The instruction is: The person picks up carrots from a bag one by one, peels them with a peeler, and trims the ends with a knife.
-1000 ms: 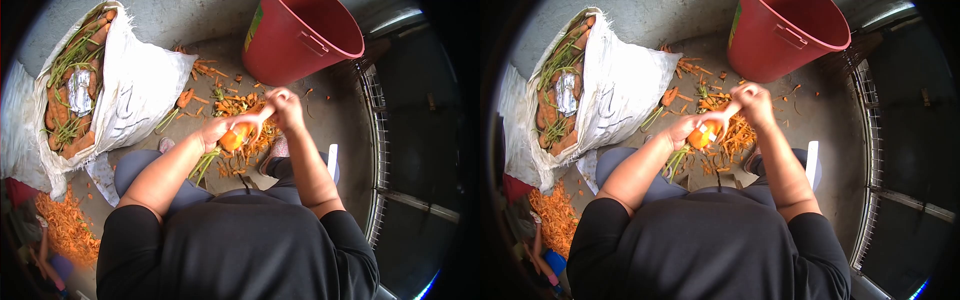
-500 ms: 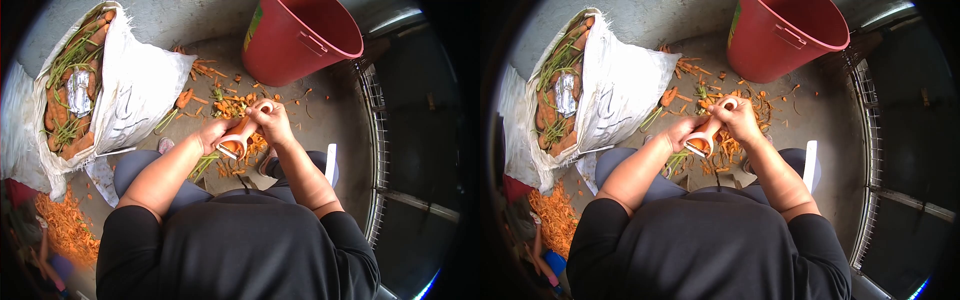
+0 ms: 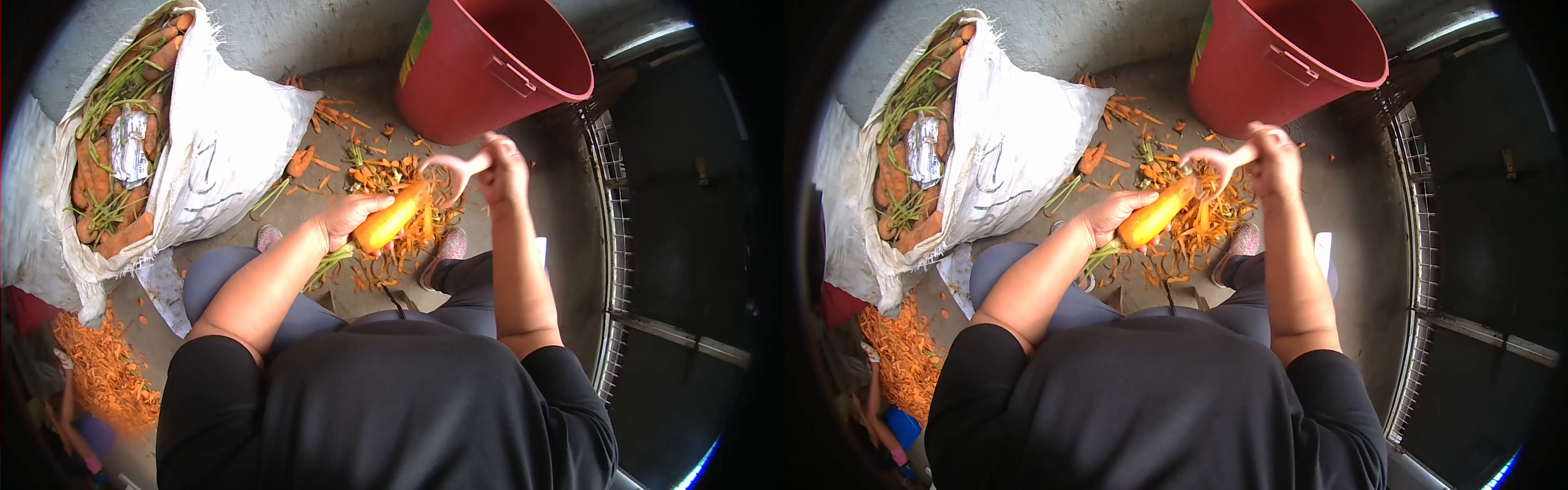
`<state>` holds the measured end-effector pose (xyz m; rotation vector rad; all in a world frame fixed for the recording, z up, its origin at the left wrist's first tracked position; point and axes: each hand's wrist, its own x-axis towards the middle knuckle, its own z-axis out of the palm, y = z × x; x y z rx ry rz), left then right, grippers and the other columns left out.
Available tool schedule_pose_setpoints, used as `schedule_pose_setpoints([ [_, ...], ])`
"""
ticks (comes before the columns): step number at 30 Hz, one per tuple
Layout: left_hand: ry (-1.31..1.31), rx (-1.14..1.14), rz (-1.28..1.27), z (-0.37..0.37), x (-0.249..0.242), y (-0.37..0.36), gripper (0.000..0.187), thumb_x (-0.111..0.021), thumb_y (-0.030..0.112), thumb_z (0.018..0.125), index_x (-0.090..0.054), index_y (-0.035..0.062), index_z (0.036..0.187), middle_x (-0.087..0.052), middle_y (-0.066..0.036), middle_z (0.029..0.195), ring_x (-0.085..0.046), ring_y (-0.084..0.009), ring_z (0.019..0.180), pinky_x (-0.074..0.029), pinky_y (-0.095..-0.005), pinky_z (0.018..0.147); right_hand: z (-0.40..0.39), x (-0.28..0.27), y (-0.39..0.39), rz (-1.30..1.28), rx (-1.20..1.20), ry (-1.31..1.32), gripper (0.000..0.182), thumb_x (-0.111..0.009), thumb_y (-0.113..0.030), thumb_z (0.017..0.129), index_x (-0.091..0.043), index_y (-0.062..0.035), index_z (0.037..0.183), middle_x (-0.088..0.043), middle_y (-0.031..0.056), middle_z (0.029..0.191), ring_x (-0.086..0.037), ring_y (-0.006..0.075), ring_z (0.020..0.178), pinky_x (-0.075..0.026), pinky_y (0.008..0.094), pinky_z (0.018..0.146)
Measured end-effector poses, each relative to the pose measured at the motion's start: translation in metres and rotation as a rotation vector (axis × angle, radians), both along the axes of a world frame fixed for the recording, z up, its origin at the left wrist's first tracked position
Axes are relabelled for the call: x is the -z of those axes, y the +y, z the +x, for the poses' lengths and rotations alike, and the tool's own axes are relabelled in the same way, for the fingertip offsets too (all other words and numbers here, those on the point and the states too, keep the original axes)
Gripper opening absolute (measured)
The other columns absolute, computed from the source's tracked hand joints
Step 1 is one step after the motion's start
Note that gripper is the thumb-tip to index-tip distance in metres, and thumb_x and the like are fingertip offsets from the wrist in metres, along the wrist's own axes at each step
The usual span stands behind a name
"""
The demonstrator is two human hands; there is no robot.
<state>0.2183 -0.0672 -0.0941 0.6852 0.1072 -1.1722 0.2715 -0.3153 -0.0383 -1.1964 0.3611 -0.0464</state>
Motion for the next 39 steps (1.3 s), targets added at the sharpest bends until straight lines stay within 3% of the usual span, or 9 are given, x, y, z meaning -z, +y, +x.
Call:
schedule_pose_setpoints([
  [2, -0.022, 0.007, 0.004, 0.002, -0.003, 0.0, 0.04, -0.042, 0.032, 0.089, -0.043, 0.0007, 0.114, -0.057, -0.016, 0.087, -0.061, -0.0238, 0.065, -0.053, -0.0329, 0.049, -0.015, 0.005, 0.018, 0.014, -0.212, 0.015, 0.011, -0.064, -0.009, 0.074, -0.055, -0.0032, 0.074, -0.049, 0.0026, 0.056, -0.038, 0.0074, 0.036, -0.026, 0.0194, 0.031],
  [9, -0.078, -0.024, 0.026, -0.001, -0.017, -0.001, 0.043, -0.047, 0.038, 0.086, -0.047, 0.0002, 0.108, -0.059, -0.014, 0.087, -0.061, -0.0209, 0.065, -0.051, -0.0293, 0.048, 0.008, 0.032, -0.05, -0.24, 0.32, 0.04, 0.013, -0.062, -0.014, 0.078, -0.054, -0.0038, 0.077, -0.05, 0.0021, 0.06, -0.039, 0.0074, 0.041, -0.03, 0.0207, 0.035],
  [13, -0.162, -0.1, -0.097, -0.002, -0.03, -0.01, 0.054, -0.055, 0.046, 0.079, -0.046, 0.0013, 0.11, -0.058, -0.014, 0.093, -0.06, -0.0196, 0.068, -0.052, -0.0283, 0.052, -0.054, 0.026, 0.021, -0.897, -0.06, -0.316, 0.011, -0.058, -0.005, 0.079, -0.054, 0.0011, 0.087, -0.053, 0.0039, 0.064, -0.051, 0.0118, 0.053, -0.041, 0.0242, 0.049],
  [14, -0.145, -0.106, -0.153, -0.004, -0.032, -0.013, 0.055, -0.057, 0.044, 0.079, -0.046, 0.0016, 0.111, -0.056, -0.014, 0.098, -0.06, -0.0189, 0.069, -0.053, -0.0285, 0.055, -0.069, 0.016, 0.036, -1.21, -0.163, -0.71, 0.016, -0.059, 0.001, 0.072, -0.054, 0.0005, 0.088, -0.055, 0.0077, 0.068, -0.056, 0.0192, 0.061, -0.044, 0.0282, 0.055],
  [19, -0.199, -0.067, -0.122, -0.008, -0.031, -0.013, 0.051, -0.066, 0.03, 0.073, -0.047, 0.0005, 0.11, -0.057, -0.012, 0.093, -0.059, -0.0171, 0.073, -0.051, -0.0283, 0.062, -0.123, -0.026, 0.034, -1.214, -0.536, -0.535, 0.045, -0.069, -0.008, 0.065, -0.051, -0.0045, 0.106, -0.053, 0.0152, 0.105, -0.054, 0.0299, 0.089, -0.045, 0.0353, 0.078],
  [23, -0.301, -0.065, -0.003, -0.009, -0.035, -0.009, 0.058, -0.068, 0.021, 0.063, -0.047, -0.0012, 0.111, -0.056, -0.011, 0.093, -0.058, -0.0155, 0.075, -0.05, -0.0278, 0.065, -0.166, -0.044, -0.039, -1.911, -0.238, 0.183, 0.05, -0.069, -0.027, 0.067, -0.05, -0.0019, 0.106, -0.05, 0.0182, 0.112, -0.052, 0.0318, 0.098, -0.043, 0.0387, 0.082],
  [27, -0.346, -0.062, 0.015, -0.007, -0.033, -0.007, 0.056, -0.066, 0.019, 0.063, -0.048, -0.0026, 0.111, -0.056, -0.011, 0.096, -0.058, -0.0161, 0.08, -0.051, -0.0269, 0.066, -0.214, -0.049, -0.093, -1.823, -0.344, 0.957, 0.052, -0.068, -0.041, 0.067, -0.053, 0.0025, 0.091, -0.06, 0.0178, 0.087, -0.058, 0.034, 0.08, -0.046, 0.038, 0.074],
  [34, -0.354, -0.034, -0.006, -0.004, -0.042, -0.014, 0.058, -0.066, 0.019, 0.06, -0.048, -0.0054, 0.11, -0.056, -0.012, 0.098, -0.058, -0.0178, 0.083, -0.051, -0.0276, 0.067, -0.233, -0.052, -0.118, -1.473, -0.391, 0.872, 0.04, -0.068, -0.035, 0.068, -0.056, 0.0017, 0.077, -0.059, 0.0147, 0.069, -0.058, 0.0261, 0.064, -0.046, 0.0371, 0.061],
  [39, -0.2, -0.075, -0.108, -0.005, -0.028, -0.008, 0.053, -0.061, 0.021, 0.064, -0.05, -0.0053, 0.109, -0.058, -0.014, 0.094, -0.06, -0.0193, 0.076, -0.051, -0.03, 0.064, -0.237, -0.036, -0.144, -0.106, 0.04, 0.459, 0.026, -0.058, -0.031, 0.078, -0.049, -0.0065, 0.077, -0.048, 0.0051, 0.063, -0.051, 0.0195, 0.055, -0.046, 0.0353, 0.054],
])
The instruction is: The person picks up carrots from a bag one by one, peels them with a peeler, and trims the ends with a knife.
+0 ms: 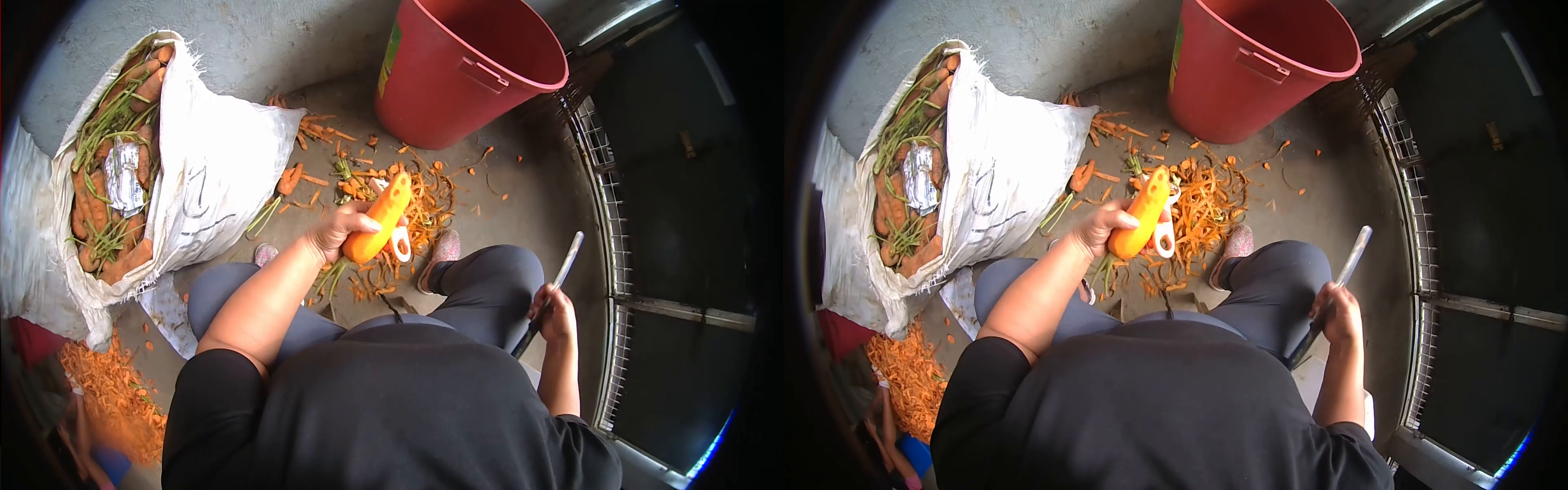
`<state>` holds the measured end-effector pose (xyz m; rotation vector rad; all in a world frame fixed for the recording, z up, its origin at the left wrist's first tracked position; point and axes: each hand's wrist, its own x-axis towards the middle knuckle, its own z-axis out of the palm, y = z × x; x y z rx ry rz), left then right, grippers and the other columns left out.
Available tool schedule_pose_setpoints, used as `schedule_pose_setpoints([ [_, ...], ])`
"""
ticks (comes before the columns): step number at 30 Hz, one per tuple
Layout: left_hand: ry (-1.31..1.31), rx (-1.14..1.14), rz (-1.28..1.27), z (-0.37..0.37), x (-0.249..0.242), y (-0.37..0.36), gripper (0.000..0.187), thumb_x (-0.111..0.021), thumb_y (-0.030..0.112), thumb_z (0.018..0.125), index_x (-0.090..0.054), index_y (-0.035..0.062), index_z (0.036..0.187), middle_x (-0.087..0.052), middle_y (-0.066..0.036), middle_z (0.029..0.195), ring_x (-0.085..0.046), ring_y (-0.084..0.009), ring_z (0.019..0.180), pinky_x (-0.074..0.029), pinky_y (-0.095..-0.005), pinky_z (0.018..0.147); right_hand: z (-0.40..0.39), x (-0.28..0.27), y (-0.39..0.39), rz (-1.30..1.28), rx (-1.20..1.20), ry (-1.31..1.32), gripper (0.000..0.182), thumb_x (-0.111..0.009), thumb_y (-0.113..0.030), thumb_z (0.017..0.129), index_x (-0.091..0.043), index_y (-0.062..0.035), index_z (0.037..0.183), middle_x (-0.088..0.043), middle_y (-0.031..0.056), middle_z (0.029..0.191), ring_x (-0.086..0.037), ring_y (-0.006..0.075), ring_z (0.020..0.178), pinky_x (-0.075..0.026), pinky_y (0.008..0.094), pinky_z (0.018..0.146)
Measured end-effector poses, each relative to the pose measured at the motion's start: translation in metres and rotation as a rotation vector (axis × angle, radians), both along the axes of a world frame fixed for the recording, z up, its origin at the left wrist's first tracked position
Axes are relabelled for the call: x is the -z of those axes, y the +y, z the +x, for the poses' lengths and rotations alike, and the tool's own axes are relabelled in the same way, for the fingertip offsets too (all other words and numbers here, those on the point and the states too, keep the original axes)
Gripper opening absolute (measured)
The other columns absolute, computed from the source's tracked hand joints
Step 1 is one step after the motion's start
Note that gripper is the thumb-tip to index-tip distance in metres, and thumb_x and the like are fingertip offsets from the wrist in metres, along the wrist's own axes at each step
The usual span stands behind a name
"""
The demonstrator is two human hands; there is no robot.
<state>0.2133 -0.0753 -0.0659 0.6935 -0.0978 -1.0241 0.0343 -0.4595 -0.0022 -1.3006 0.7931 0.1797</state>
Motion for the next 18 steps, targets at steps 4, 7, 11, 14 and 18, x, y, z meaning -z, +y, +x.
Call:
schedule_pose_setpoints([
  [4, 0.22, 0.051, -0.13, 0.003, -0.003, 0.006, 0.051, -0.059, 0.022, 0.066, -0.05, -0.0054, 0.108, -0.058, -0.015, 0.091, -0.061, -0.0187, 0.07, -0.053, -0.0296, 0.058, 0.011, 0.013, 0.032, 0.301, 0.091, 0.022, 0.029, -0.053, -0.037, 0.083, -0.048, -0.0086, 0.08, -0.051, 0.0063, 0.073, -0.053, 0.0208, 0.064, -0.046, 0.0386, 0.061],
  [7, 0.124, 0.035, -0.118, 0.006, -0.003, 0.011, 0.051, -0.062, 0.028, 0.069, -0.05, -0.0046, 0.106, -0.058, -0.014, 0.087, -0.06, -0.0176, 0.069, -0.052, -0.0289, 0.059, 0.014, 0.017, 0.06, 0.235, -0.042, 0.049, 0.017, -0.054, -0.02, 0.084, -0.044, -0.006, 0.089, -0.052, 0.0104, 0.067, -0.056, 0.024, 0.062, -0.047, 0.0355, 0.06],
  [11, -0.032, -0.012, 0.061, 0.006, -0.008, 0.005, 0.041, -0.064, 0.026, 0.073, -0.052, -0.0039, 0.098, -0.058, -0.013, 0.085, -0.06, -0.0188, 0.068, -0.051, -0.0291, 0.064, 0.055, 0.009, 0.097, -0.112, -0.355, -0.006, 0.01, -0.048, -0.012, 0.085, -0.044, -0.0036, 0.088, -0.051, 0.0074, 0.062, -0.054, 0.0199, 0.052, -0.046, 0.0312, 0.05],
  [14, -0.063, 0.067, 0.143, 0.008, 0.006, 0.003, 0.027, -0.059, 0.017, 0.076, -0.052, -0.0039, 0.09, -0.059, -0.015, 0.079, -0.061, -0.0215, 0.069, -0.049, -0.0295, 0.067, 0.089, 0.011, 0.136, -0.967, -0.708, -0.106, 0.016, -0.052, -0.016, 0.084, -0.046, -0.0006, 0.083, -0.053, 0.01, 0.057, -0.056, 0.0248, 0.052, -0.043, 0.0354, 0.047],
  [18, -0.072, 0.119, 0.219, 0.008, 0.016, 0.0, 0.017, -0.055, 0.011, 0.076, -0.051, -0.0032, 0.084, -0.06, -0.016, 0.069, -0.062, -0.0249, 0.067, -0.049, -0.0319, 0.066, 0.122, -0.016, 0.179, -1.328, -0.793, -0.415, 0.017, -0.054, -0.017, 0.081, -0.045, -0.0027, 0.079, -0.056, 0.0188, 0.066, -0.056, 0.0376, 0.062, -0.043, 0.0456, 0.053],
])
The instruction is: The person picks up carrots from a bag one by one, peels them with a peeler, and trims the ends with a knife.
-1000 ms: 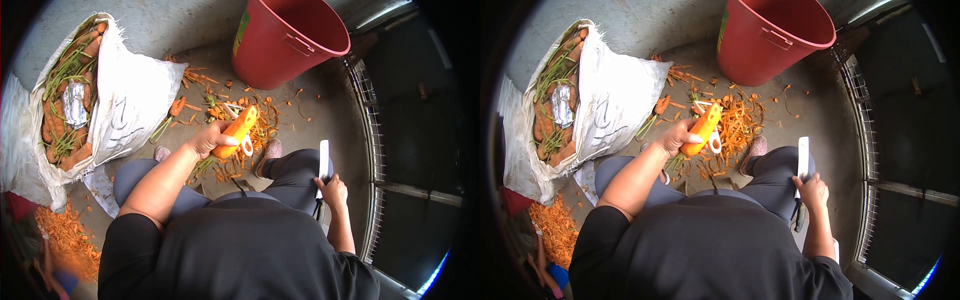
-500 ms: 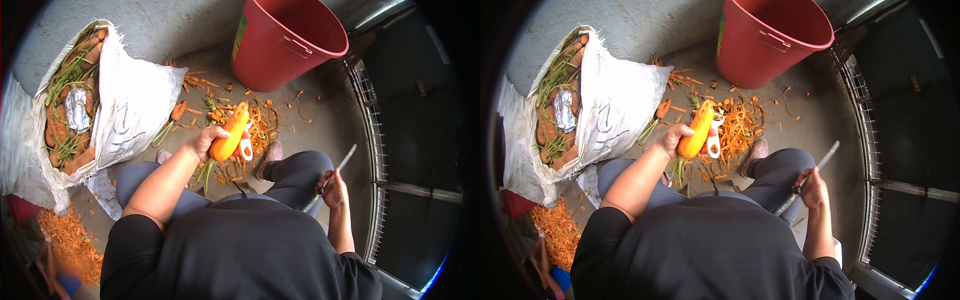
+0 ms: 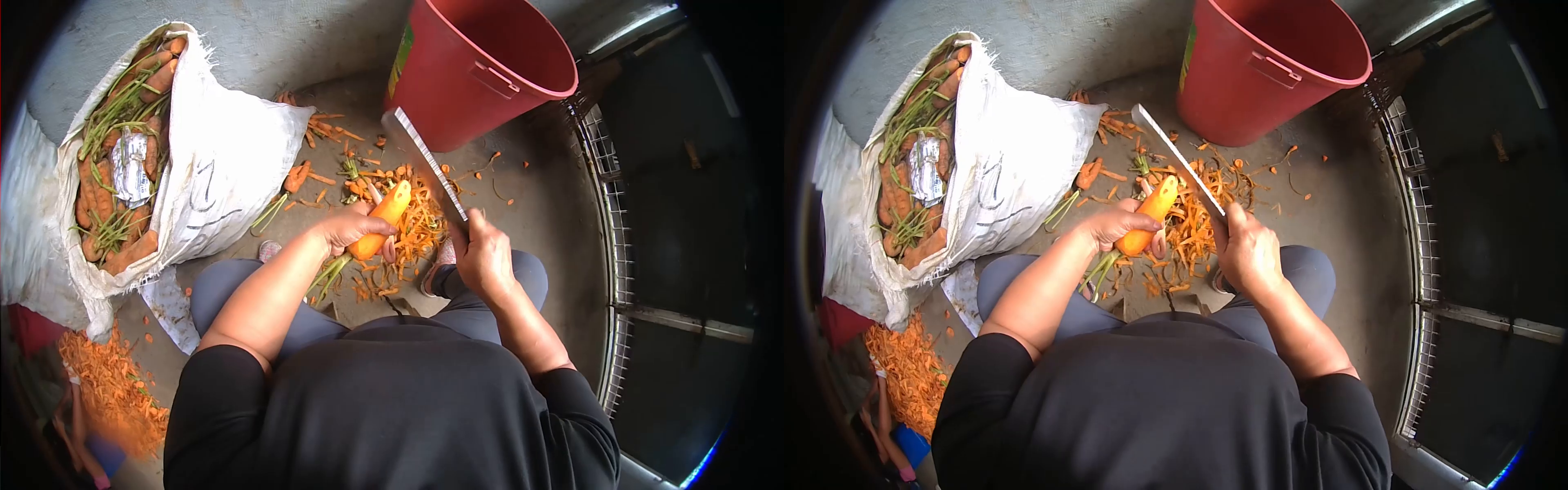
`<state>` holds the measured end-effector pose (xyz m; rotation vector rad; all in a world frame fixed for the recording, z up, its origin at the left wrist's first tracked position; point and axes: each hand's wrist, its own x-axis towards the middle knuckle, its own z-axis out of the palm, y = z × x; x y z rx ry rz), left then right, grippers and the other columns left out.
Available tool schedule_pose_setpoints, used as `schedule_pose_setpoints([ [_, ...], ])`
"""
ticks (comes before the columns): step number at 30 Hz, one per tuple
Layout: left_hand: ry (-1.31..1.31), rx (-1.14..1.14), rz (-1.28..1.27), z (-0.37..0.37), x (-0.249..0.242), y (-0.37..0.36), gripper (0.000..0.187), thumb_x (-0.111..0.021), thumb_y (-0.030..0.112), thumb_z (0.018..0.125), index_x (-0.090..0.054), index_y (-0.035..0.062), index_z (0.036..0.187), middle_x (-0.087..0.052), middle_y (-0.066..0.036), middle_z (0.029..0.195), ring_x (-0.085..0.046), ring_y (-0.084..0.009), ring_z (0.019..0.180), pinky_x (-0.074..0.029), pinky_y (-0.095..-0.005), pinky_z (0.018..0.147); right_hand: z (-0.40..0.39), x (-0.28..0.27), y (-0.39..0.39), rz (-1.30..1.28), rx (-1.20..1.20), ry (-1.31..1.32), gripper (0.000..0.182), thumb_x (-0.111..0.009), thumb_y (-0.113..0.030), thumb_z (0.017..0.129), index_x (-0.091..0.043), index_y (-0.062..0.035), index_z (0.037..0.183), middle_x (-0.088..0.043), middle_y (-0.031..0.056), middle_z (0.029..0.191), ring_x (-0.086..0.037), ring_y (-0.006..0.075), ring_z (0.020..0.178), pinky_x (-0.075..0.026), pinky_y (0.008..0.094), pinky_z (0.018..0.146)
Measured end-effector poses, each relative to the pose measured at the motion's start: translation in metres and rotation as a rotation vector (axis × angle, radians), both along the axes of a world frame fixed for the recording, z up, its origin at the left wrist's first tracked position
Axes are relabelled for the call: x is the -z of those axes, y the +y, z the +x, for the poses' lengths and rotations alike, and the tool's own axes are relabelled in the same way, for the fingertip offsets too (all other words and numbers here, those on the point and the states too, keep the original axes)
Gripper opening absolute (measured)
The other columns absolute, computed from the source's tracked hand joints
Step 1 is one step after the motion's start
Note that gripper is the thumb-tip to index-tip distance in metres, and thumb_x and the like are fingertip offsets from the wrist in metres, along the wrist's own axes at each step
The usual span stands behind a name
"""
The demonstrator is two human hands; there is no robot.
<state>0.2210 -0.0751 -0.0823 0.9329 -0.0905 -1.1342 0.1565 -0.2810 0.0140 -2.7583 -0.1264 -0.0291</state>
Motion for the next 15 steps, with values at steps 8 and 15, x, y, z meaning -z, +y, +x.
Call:
schedule_pose_setpoints([
  [8, -0.115, 0.008, -0.004, 0.009, -0.006, 0.01, 0.024, -0.058, 0.012, 0.074, -0.052, -0.005, 0.089, -0.06, -0.016, 0.076, -0.061, -0.0226, 0.07, -0.049, -0.0319, 0.067, 0.009, 0.085, -0.02, -0.309, 0.018, 0.421, 0.018, -0.051, -0.021, 0.083, -0.049, -0.0033, 0.083, -0.06, 0.02, 0.078, -0.059, 0.0355, 0.068, -0.048, 0.042, 0.06],
  [15, 0.013, -0.261, -0.033, 0.012, -0.001, 0.005, 0.037, -0.055, 0.033, 0.082, -0.051, -0.0017, 0.094, -0.058, -0.012, 0.079, -0.061, -0.022, 0.073, -0.049, -0.0336, 0.067, 0.022, 0.066, -0.007, 0.714, 0.143, 0.357, 0.012, -0.051, -0.012, 0.087, -0.049, -0.0005, 0.087, -0.057, 0.0038, 0.067, -0.055, 0.0114, 0.061, -0.046, 0.0272, 0.057],
])
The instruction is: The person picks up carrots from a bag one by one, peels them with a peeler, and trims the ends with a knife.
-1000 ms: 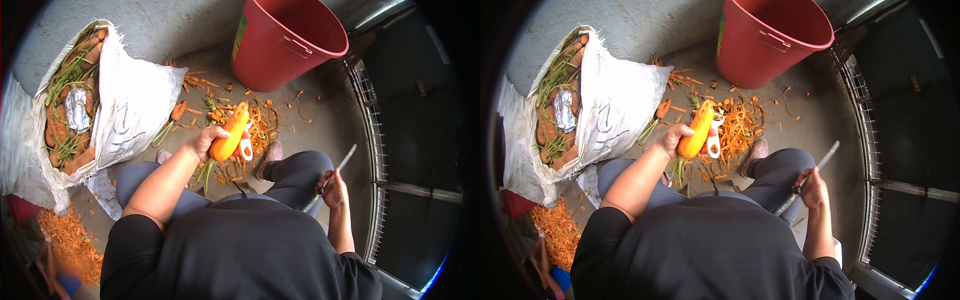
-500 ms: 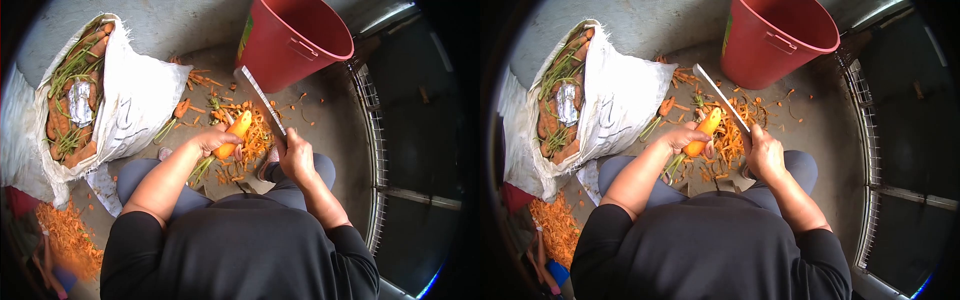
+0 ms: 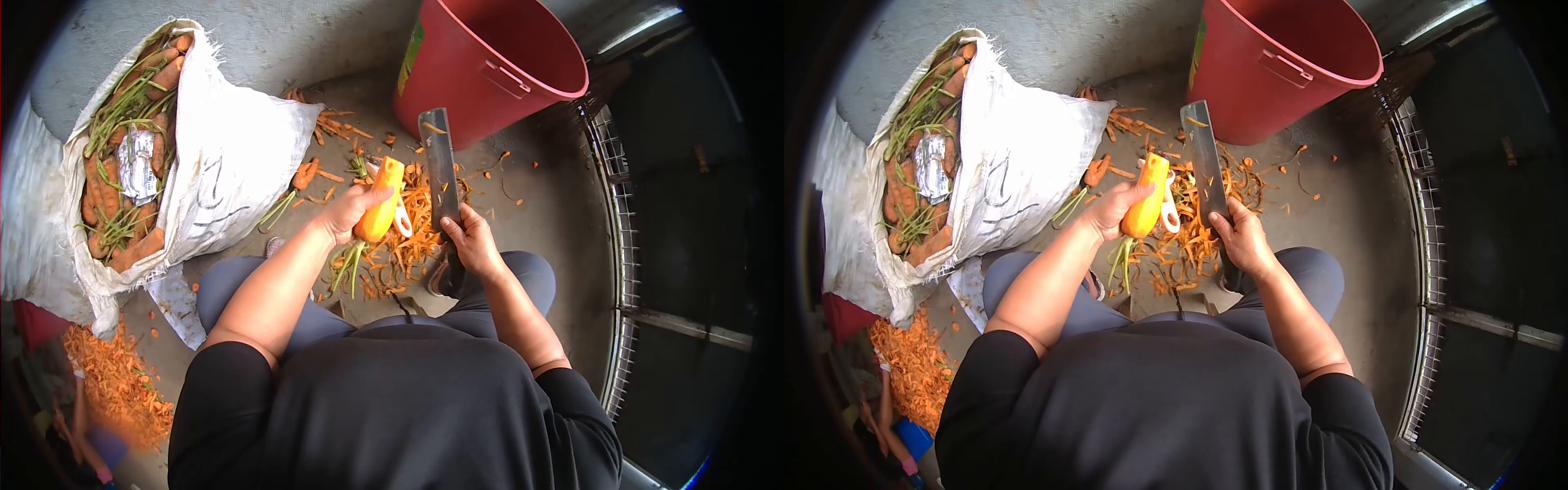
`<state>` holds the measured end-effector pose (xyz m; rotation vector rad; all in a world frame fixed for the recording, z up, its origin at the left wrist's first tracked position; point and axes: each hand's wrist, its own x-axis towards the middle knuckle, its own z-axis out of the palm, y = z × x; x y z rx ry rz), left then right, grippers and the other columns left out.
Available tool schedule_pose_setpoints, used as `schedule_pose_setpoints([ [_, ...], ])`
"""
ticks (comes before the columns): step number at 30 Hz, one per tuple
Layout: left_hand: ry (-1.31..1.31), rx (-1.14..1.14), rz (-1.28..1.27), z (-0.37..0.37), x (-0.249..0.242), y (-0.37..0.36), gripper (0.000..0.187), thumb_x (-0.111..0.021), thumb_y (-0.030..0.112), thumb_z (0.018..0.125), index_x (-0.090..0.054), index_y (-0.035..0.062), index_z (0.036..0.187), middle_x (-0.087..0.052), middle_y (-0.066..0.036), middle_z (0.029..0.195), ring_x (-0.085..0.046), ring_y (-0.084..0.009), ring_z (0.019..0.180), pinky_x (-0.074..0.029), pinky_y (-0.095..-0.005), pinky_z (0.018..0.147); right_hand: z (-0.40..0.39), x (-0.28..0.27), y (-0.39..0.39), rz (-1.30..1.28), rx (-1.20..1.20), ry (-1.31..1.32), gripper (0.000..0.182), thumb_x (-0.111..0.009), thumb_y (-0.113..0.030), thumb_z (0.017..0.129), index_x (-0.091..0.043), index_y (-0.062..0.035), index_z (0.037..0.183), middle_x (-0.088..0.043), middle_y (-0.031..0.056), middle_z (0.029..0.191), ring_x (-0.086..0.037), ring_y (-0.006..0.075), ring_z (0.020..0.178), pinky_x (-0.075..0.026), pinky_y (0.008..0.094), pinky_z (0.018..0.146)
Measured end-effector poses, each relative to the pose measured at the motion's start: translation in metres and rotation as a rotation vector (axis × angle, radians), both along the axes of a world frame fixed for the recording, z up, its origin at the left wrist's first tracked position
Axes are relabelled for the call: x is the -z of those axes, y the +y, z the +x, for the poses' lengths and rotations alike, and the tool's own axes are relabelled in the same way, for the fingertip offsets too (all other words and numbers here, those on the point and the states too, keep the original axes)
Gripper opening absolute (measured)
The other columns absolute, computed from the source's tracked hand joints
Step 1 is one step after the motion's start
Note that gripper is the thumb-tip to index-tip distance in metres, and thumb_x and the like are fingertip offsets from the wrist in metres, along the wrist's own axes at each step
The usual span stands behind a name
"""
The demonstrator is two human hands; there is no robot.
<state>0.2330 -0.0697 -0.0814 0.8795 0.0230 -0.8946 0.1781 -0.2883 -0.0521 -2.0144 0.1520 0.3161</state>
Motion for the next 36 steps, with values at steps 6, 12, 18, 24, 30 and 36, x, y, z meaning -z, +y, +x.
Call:
schedule_pose_setpoints([
  [6, 0.261, -0.078, -0.061, 0.001, 0.001, -0.007, 0.042, -0.048, 0.045, 0.082, -0.052, 0.0048, 0.094, -0.059, -0.01, 0.085, -0.06, -0.0201, 0.077, -0.049, -0.0322, 0.065, -0.003, -0.021, 0.041, -0.359, -0.169, -0.331, 0.026, -0.061, -0.029, 0.078, -0.05, -0.0053, 0.079, -0.061, 0.014, 0.07, -0.058, 0.0346, 0.065, -0.046, 0.0399, 0.055],
  [12, 0.365, -0.139, 0.033, 0.0, 0.004, -0.008, 0.046, -0.054, 0.048, 0.077, -0.05, 0.005, 0.092, -0.059, -0.009, 0.077, -0.058, -0.0194, 0.062, -0.048, -0.0312, 0.049, 0.001, -0.016, 0.054, -0.442, -0.273, -0.46, 0.028, -0.057, -0.035, 0.079, -0.05, -0.0077, 0.075, -0.059, 0.0121, 0.066, -0.058, 0.0313, 0.058, -0.044, 0.04, 0.05],
  [18, 0.435, -0.188, 0.024, 0.003, 0.015, -0.007, 0.04, -0.055, 0.044, 0.077, -0.049, 0.0065, 0.09, -0.058, -0.008, 0.074, -0.058, -0.0199, 0.059, -0.048, -0.0309, 0.049, 0.0, -0.016, 0.064, -0.645, -0.342, -0.528, 0.028, -0.056, -0.033, 0.08, -0.046, -0.0079, 0.073, -0.055, 0.0102, 0.062, -0.056, 0.0308, 0.054, -0.044, 0.0407, 0.047],
  [24, 0.513, -0.317, 0.091, 0.002, 0.028, -0.013, 0.044, -0.058, 0.044, 0.074, -0.049, 0.007, 0.097, -0.054, -0.009, 0.084, -0.055, -0.0218, 0.071, -0.048, -0.0373, 0.06, 0.002, -0.004, 0.067, -0.621, -0.335, -0.51, 0.027, -0.054, -0.032, 0.082, -0.046, -0.0076, 0.075, -0.056, 0.012, 0.061, -0.057, 0.0317, 0.055, -0.044, 0.0426, 0.048],
  [30, 0.331, -0.15, 0.083, 0.003, -0.001, -0.009, 0.057, -0.031, 0.061, 0.08, -0.053, 0.0092, 0.091, -0.055, -0.006, 0.073, -0.053, -0.02, 0.059, -0.045, -0.0368, 0.051, 0.031, -0.02, 0.053, -0.298, -0.252, -0.277, 0.028, -0.054, -0.031, 0.084, -0.051, -0.0034, 0.079, -0.057, 0.0139, 0.061, -0.057, 0.0271, 0.055, -0.045, 0.0372, 0.052],
  [36, -0.218, 0.135, 0.89, 0.017, -0.026, 0.015, 0.084, -0.04, 0.072, 0.07, -0.05, -0.0026, 0.108, -0.057, -0.015, 0.089, -0.058, -0.0232, 0.083, -0.048, -0.0385, 0.073, 0.048, -0.039, 0.016, 0.5, 0.015, 0.123, 0.023, -0.043, -0.025, 0.089, -0.051, -0.0028, 0.087, -0.051, 0.0031, 0.06, -0.044, 0.008, 0.041, -0.035, 0.019, 0.035],
])
